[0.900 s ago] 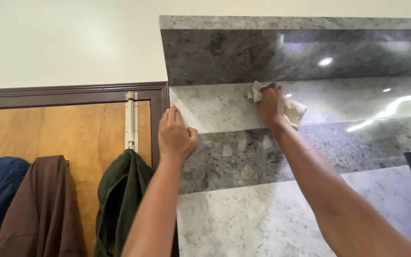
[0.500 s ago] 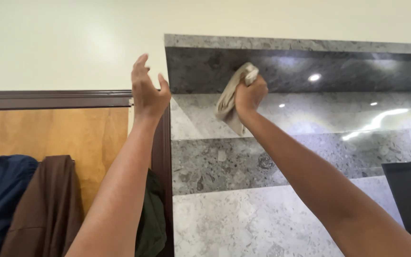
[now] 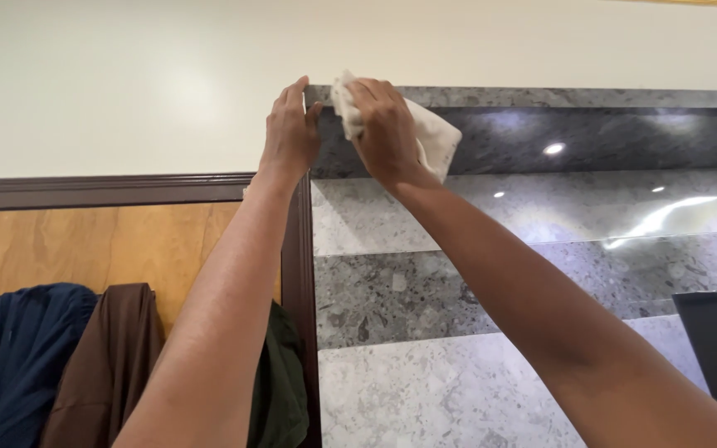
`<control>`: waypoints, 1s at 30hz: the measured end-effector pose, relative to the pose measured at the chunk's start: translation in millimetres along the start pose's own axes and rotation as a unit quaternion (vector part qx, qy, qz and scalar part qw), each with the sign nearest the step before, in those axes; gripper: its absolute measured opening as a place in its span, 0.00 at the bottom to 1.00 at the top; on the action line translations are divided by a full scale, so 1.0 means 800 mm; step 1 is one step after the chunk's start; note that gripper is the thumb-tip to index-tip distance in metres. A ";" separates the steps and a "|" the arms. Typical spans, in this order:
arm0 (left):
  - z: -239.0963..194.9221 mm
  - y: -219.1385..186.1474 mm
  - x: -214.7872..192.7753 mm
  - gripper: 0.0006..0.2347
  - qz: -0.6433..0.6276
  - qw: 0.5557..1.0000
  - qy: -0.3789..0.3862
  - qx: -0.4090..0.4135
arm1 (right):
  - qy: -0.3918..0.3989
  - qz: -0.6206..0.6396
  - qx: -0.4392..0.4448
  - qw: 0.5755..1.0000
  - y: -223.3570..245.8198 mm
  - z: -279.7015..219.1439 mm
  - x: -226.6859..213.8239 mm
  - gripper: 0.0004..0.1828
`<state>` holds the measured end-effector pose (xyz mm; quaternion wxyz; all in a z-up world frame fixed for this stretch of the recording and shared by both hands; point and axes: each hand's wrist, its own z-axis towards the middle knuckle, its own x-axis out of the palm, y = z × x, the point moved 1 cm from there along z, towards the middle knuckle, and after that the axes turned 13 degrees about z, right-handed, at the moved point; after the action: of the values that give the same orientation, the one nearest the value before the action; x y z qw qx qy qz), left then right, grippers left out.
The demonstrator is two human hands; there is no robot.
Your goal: The person wipes a marble-patterned wall with a white cloth, moving from the top edge down to a black wall-mounted panel. The person cleans the wall surface and then wipes the panel itself.
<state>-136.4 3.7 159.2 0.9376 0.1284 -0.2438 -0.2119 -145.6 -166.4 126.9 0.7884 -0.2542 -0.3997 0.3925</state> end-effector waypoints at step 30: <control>0.001 -0.006 -0.016 0.17 0.065 0.995 0.041 -0.057 | 0.027 -0.244 0.148 0.958 -0.265 -0.097 -0.153 0.11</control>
<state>-148.2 5.4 153.1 0.9643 0.0670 -0.2006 -0.1590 -38.4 -392.9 183.1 0.8995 -0.0405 -0.3654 0.2362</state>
